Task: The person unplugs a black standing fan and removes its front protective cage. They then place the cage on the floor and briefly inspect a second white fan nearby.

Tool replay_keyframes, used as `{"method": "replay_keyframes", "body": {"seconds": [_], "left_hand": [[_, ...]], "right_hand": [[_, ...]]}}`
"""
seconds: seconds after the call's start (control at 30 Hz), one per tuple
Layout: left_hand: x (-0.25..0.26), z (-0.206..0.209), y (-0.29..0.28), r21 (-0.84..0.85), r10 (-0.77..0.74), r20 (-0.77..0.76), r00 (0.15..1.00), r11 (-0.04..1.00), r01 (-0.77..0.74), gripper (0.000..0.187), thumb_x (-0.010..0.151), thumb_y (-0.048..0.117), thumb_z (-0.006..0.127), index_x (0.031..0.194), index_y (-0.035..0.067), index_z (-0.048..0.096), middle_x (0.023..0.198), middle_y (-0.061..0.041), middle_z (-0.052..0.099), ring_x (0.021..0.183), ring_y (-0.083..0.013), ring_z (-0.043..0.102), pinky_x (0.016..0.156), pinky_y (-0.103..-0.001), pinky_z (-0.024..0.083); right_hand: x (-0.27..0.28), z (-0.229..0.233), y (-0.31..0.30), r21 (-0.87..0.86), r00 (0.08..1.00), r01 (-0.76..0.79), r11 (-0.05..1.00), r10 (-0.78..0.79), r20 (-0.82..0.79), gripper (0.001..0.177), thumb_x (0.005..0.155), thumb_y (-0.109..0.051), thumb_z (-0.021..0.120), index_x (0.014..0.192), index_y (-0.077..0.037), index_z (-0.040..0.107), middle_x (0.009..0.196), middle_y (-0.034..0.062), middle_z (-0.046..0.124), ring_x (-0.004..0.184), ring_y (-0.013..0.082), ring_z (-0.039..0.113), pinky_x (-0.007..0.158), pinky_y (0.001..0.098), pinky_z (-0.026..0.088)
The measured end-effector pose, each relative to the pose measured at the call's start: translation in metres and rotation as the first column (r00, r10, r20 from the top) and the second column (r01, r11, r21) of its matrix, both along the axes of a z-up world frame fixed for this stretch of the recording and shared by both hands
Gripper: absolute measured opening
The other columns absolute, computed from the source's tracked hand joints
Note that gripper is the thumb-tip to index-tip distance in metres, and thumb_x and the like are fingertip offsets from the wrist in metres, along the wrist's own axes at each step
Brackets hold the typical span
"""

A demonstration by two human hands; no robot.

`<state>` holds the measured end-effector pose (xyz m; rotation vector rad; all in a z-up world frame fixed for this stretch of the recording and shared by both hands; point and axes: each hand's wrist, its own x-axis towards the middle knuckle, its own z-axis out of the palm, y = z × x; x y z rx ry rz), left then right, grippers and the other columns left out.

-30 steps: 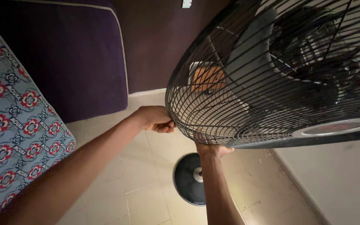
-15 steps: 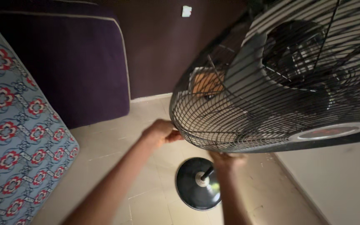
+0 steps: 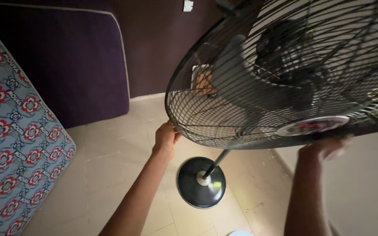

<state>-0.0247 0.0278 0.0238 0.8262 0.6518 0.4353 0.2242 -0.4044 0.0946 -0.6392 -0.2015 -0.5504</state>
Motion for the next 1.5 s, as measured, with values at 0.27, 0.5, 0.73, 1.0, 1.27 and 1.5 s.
{"method": "replay_keyframes", "body": {"seconds": [0.27,0.5,0.73,1.0,1.27,1.5], "left_hand": [[-0.010,0.019,-0.049,0.022,0.207,0.239,0.949,0.976,-0.218,0.032,0.106,0.035,0.042,0.121,0.014,0.061,0.112,-0.002,0.069,0.102,-0.0119,0.065,0.090,-0.032,0.052],[-0.049,0.071,-0.113,0.080,0.371,0.077,0.925,0.923,-0.377,0.059,0.104,0.048,0.032,0.143,0.010,0.053,0.141,-0.003,0.058,0.133,-0.0201,0.052,0.113,-0.035,0.035],[-0.029,0.054,-0.111,-0.028,0.409,0.167,0.897,0.912,-0.410,0.067,0.102,0.055,0.032,0.147,0.008,0.049,0.150,-0.004,0.054,0.140,-0.0194,0.046,0.116,-0.034,0.030],[-0.019,0.036,-0.084,-0.150,0.408,0.219,0.886,0.912,-0.382,0.076,0.102,0.064,0.027,0.150,0.009,0.049,0.151,-0.005,0.054,0.137,-0.0203,0.049,0.118,-0.036,0.032],[-0.002,0.039,-0.070,-0.252,0.526,0.307,0.793,0.848,-0.466,0.062,0.102,0.053,0.026,0.153,0.020,0.040,0.153,0.003,0.048,0.138,-0.0166,0.045,0.118,-0.037,0.029],[-0.006,0.060,-0.069,-0.226,0.493,0.374,0.785,0.870,-0.439,0.064,0.102,0.049,0.027,0.153,0.014,0.044,0.154,-0.004,0.050,0.140,-0.0196,0.046,0.119,-0.040,0.032]], "right_hand": [[0.034,0.053,-0.065,-0.370,0.886,0.319,0.873,-0.413,-0.211,0.076,0.102,-0.062,0.036,0.150,-0.004,0.040,0.146,0.0186,0.052,0.125,0.0311,0.060,0.100,0.0439,0.056],[0.044,0.031,-0.099,-0.440,0.790,-0.020,0.898,-0.256,-0.558,0.100,0.081,-0.087,0.034,0.157,-0.021,0.029,0.153,0.0111,0.043,0.133,0.0343,0.049,0.114,0.0553,0.035],[0.071,0.038,-0.102,-0.261,0.860,-0.107,0.959,-0.043,-0.509,0.093,0.084,-0.080,0.030,0.154,-0.018,0.033,0.152,0.0149,0.043,0.134,0.0378,0.047,0.109,0.0669,0.030],[0.018,0.104,-0.056,0.384,0.644,-0.760,0.525,0.692,0.327,0.087,0.103,-0.061,0.022,0.155,0.005,0.043,0.154,0.0312,0.044,0.137,0.0534,0.043,0.112,0.0697,0.039],[0.075,0.053,-0.087,-0.152,0.818,-0.457,0.876,0.481,0.315,0.082,0.098,-0.052,0.029,0.164,-0.005,0.046,0.167,0.0162,0.047,0.152,0.0340,0.044,0.128,0.0477,0.038],[0.077,0.041,-0.087,-0.111,0.883,-0.341,0.933,0.359,0.304,0.073,0.100,-0.045,0.034,0.155,-0.001,0.052,0.155,0.0172,0.055,0.145,0.0344,0.054,0.123,0.0481,0.049]]}}
